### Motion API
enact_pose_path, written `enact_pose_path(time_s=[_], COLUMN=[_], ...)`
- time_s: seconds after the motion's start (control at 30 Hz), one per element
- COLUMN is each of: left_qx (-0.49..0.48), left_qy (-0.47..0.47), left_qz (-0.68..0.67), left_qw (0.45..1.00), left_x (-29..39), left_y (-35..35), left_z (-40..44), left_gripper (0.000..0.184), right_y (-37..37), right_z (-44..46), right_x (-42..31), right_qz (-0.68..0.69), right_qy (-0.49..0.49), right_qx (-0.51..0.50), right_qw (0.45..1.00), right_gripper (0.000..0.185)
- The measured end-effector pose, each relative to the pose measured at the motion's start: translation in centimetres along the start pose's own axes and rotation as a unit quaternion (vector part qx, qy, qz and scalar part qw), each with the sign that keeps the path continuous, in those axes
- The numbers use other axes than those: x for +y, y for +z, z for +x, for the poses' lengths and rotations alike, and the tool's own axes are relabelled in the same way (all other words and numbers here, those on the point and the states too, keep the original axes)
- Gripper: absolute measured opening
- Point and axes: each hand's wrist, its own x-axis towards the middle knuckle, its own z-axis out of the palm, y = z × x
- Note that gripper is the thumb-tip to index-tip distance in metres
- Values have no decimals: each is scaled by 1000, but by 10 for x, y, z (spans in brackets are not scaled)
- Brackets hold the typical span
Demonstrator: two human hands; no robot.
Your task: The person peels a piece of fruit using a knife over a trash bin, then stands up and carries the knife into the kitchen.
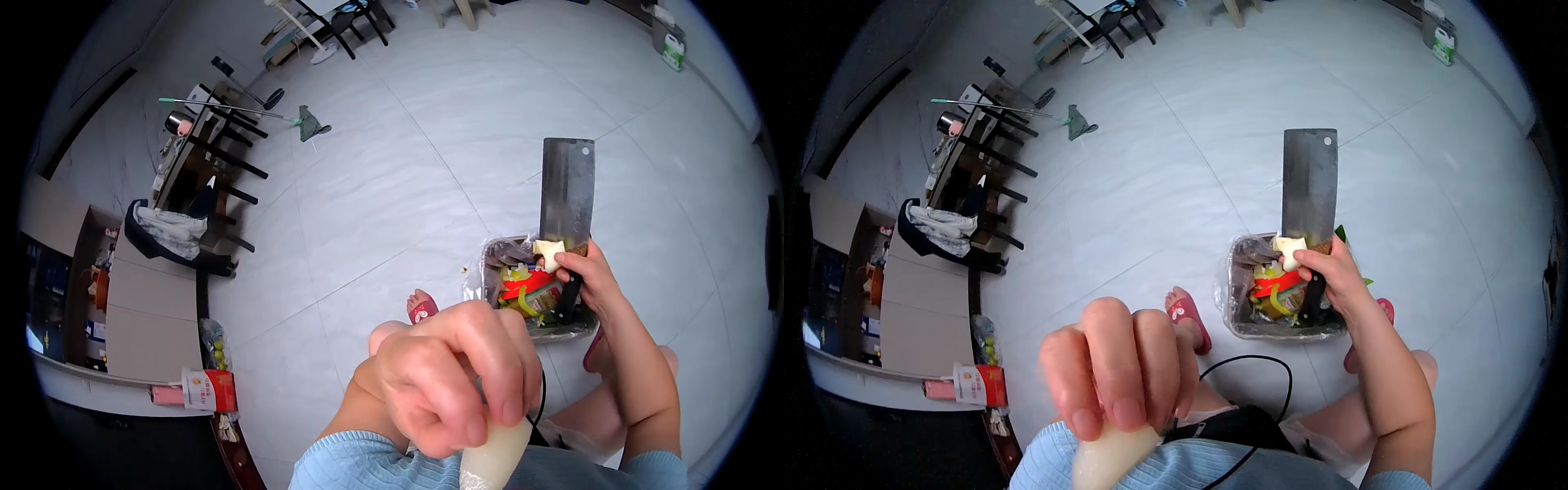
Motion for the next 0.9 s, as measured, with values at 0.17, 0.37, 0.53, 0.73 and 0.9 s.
enact_pose_path(time_s=[0.17,0.37,0.53,0.73,0.9], left_qx=[-5,-63,-73,-119,-108], left_qy=[4,27,34,38,-34], left_qz=[68,89,75,63,21], left_qw=[998,994,994,990,993], left_x=[2,1,3,4,21], left_y=[4,2,0,-3,5], left_z=[0,-2,1,3,1], left_gripper=[3,4,8,12,15], right_y=[-1,-5,-3,-4,-4], right_z=[-1,1,-1,-1,-1], right_x=[1,3,1,1,4], right_qz=[1,-3,-2,0,-1], right_qy=[-1,-9,-8,-1,0], right_qx=[14,3,5,10,10], right_qw=[1000,1000,1000,1000,1000], right_gripper=[29,28,28,29,30])
